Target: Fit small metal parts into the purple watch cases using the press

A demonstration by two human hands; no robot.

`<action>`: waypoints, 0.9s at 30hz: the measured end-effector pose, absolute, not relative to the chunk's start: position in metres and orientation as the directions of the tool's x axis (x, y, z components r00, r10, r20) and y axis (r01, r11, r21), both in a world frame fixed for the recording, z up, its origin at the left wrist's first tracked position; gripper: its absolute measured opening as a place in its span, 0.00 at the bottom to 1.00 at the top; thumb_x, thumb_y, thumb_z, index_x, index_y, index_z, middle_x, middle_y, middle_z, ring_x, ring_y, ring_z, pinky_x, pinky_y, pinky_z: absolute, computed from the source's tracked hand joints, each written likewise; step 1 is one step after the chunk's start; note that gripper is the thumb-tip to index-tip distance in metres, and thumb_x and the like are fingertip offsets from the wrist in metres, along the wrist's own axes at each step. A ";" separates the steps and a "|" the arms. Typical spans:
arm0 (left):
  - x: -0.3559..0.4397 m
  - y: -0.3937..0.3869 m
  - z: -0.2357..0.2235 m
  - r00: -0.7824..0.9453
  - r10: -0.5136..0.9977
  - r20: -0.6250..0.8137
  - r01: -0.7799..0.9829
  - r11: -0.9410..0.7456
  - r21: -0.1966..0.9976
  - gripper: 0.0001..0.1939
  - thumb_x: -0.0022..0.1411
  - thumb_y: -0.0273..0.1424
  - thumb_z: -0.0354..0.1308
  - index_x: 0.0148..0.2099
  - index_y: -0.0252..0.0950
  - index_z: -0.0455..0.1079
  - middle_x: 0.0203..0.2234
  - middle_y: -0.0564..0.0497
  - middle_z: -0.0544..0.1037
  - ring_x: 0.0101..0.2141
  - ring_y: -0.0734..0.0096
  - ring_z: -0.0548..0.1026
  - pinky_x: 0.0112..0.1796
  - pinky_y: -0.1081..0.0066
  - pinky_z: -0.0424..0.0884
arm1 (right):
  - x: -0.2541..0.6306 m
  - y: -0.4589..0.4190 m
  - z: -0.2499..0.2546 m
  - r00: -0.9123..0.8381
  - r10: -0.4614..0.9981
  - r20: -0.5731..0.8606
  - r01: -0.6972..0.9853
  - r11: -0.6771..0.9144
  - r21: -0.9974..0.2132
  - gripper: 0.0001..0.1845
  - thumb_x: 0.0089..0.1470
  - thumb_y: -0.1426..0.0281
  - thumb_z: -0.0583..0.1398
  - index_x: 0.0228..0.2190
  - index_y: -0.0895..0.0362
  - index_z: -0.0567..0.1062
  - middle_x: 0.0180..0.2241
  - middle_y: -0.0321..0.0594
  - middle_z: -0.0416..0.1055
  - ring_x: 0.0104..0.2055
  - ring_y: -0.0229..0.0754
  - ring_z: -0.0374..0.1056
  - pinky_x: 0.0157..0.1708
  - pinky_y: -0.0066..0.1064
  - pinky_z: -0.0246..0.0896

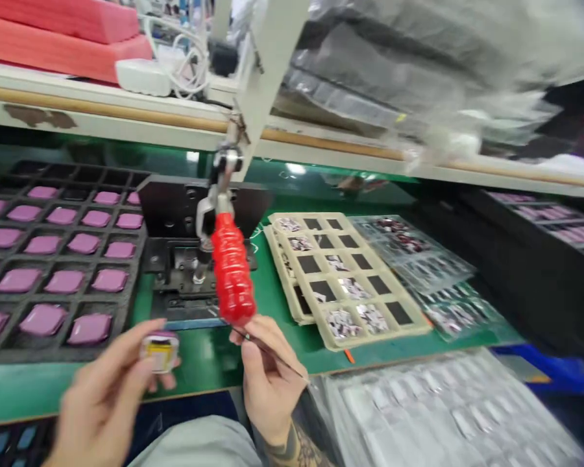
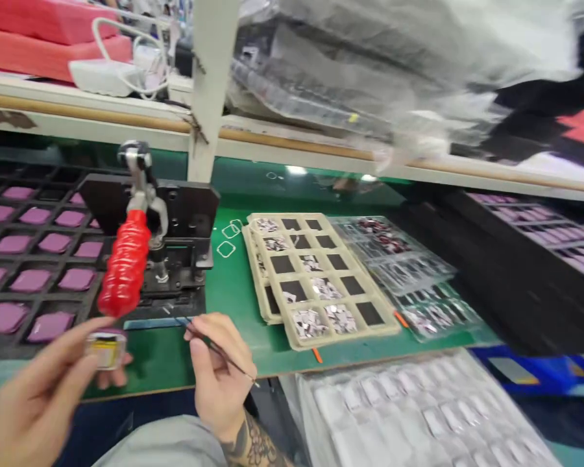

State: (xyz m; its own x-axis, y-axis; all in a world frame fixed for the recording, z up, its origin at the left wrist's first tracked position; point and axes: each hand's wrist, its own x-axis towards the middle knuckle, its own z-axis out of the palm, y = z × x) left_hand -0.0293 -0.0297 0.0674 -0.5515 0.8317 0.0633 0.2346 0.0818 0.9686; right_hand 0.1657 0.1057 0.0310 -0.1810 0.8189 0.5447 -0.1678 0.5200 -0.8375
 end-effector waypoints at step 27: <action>0.013 0.000 0.028 -0.464 0.885 -0.041 -0.066 0.012 0.998 0.21 0.80 0.37 0.61 0.70 0.39 0.73 0.42 0.48 0.86 0.37 0.69 0.86 0.42 0.71 0.83 | 0.159 0.104 0.023 -0.491 0.823 0.285 -0.248 0.181 -0.952 0.14 0.72 0.59 0.65 0.39 0.55 0.85 0.31 0.43 0.80 0.32 0.46 0.78 0.35 0.41 0.81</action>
